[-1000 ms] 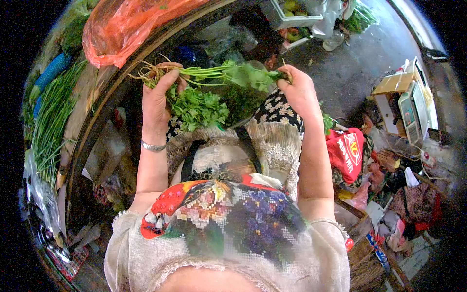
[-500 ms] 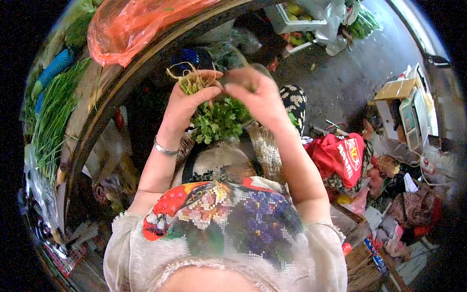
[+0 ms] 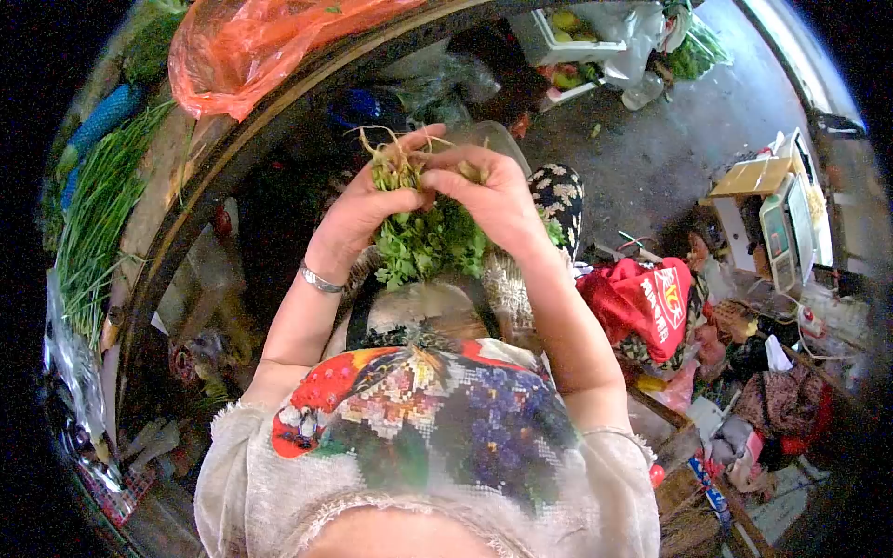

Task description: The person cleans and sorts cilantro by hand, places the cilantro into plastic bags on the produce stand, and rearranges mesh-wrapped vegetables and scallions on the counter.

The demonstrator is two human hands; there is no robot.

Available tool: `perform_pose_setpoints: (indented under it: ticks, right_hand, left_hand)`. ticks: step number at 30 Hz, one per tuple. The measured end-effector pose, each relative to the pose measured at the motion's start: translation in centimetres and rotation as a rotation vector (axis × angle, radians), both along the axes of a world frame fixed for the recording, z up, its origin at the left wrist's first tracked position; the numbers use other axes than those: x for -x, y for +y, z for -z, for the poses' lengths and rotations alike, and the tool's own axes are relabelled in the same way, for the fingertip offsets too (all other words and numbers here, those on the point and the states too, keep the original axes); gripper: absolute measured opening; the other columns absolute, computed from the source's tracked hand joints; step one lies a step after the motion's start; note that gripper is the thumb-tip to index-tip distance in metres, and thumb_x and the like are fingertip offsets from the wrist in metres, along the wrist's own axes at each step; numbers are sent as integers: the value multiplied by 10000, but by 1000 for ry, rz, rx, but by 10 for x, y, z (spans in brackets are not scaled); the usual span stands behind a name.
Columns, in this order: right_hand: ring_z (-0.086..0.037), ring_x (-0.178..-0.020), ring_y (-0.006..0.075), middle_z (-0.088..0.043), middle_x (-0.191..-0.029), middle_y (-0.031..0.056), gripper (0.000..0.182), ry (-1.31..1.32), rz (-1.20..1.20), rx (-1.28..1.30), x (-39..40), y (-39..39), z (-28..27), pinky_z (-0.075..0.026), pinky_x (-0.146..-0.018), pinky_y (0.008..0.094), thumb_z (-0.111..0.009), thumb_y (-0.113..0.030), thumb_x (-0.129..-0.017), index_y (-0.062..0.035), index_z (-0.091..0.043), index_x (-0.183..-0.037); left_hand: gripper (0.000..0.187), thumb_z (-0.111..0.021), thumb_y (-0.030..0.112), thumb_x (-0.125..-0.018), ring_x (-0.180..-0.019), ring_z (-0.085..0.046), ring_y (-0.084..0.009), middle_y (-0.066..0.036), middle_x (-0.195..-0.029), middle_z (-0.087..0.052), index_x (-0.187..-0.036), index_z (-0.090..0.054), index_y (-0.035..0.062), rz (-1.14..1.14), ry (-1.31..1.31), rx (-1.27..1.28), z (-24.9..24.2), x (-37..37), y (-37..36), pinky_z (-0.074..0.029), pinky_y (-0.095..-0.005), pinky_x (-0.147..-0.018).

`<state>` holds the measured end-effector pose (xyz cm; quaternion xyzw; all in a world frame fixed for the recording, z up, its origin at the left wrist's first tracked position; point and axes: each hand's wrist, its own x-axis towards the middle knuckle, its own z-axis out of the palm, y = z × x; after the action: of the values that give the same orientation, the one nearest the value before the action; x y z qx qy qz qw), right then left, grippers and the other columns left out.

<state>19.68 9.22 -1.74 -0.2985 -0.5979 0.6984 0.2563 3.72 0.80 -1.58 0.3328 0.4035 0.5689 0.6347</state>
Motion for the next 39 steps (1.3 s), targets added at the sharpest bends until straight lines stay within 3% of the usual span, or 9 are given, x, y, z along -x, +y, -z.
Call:
perform_pose_setpoints:
  ticks: [2,3,5,7,9,19,28,32,39]
  right_hand:
    - [-587,-838,105,-667,-898,39,207,37,-36,46,2,-1,6,-467,-760,240,-687,-119,-856,8,-661,-1018]
    - [-587,-838,105,-667,-898,39,207,36,-35,47,0,0,7,-467,-760,240,-687,-119,-856,8,-661,-1018]
    - [-574,-749,79,-657,-842,14,204,-136,-4,-23,-2,4,8,-457,-679,217,-691,-147,-853,-11,-668,-1004]
    - [-481,-559,34,-590,-691,-40,111,-24,56,235,-8,12,2,-335,-467,180,-667,-146,-868,-54,-657,-930]
    - [-494,-574,62,-607,-765,-3,118,131,153,304,-19,22,10,-297,-445,182,-624,-136,-907,-26,-635,-950]
    - [-488,-585,83,-612,-825,30,176,229,207,358,-35,38,14,-302,-452,187,-612,-176,-917,-12,-624,-980]
    - [-503,-569,68,-620,-821,44,148,280,20,454,-27,26,4,-311,-444,171,-604,-147,-912,-18,-609,-985]
    - [-535,-569,74,-644,-792,33,124,247,30,429,-27,28,7,-322,-428,171,-626,-120,-894,-28,-619,-977]
    - [-510,-571,54,-621,-800,18,170,181,75,404,-22,28,10,-311,-448,169,-622,-102,-901,2,-626,-1035]
  left_hand:
    - [700,-632,57,-748,-993,-569,-111,-67,-1186,-585,-1409,-402,48,1,12,10,-1,-6,-1,-483,-245,-842]
    - [693,-627,47,-746,-1031,-566,-115,-63,-1209,-579,-1404,-410,46,1,25,17,-2,-8,-2,-481,-248,-862]
    - [590,-582,3,-775,-1012,-601,-134,-67,-1213,-598,-1354,-472,37,-22,0,6,5,-6,-1,-469,-256,-888]
    - [495,-563,14,-797,-972,-628,-150,-72,-1126,-648,-1291,-529,11,-17,53,59,6,3,1,-470,-259,-895]
    - [326,-530,14,-838,-906,-663,-211,-124,-988,-681,-1156,-592,-23,-93,-54,97,5,5,0,-531,-311,-805]
    - [197,-604,61,-841,-709,-609,-144,-125,-921,-682,-1020,-645,-13,-262,186,36,7,21,0,-515,-277,-678]
    - [316,-630,91,-840,-786,-594,-94,-10,-919,-653,-1139,-620,-9,-88,242,-50,9,-14,15,-488,-239,-734]
    - [221,-655,103,-855,-758,-606,-110,-33,-863,-665,-1042,-630,-12,-98,335,12,8,-13,14,-493,-242,-689]
    - [362,-695,116,-839,-713,-622,-123,-78,-799,-678,-1157,-583,-17,-184,185,64,1,-4,8,-491,-249,-599]
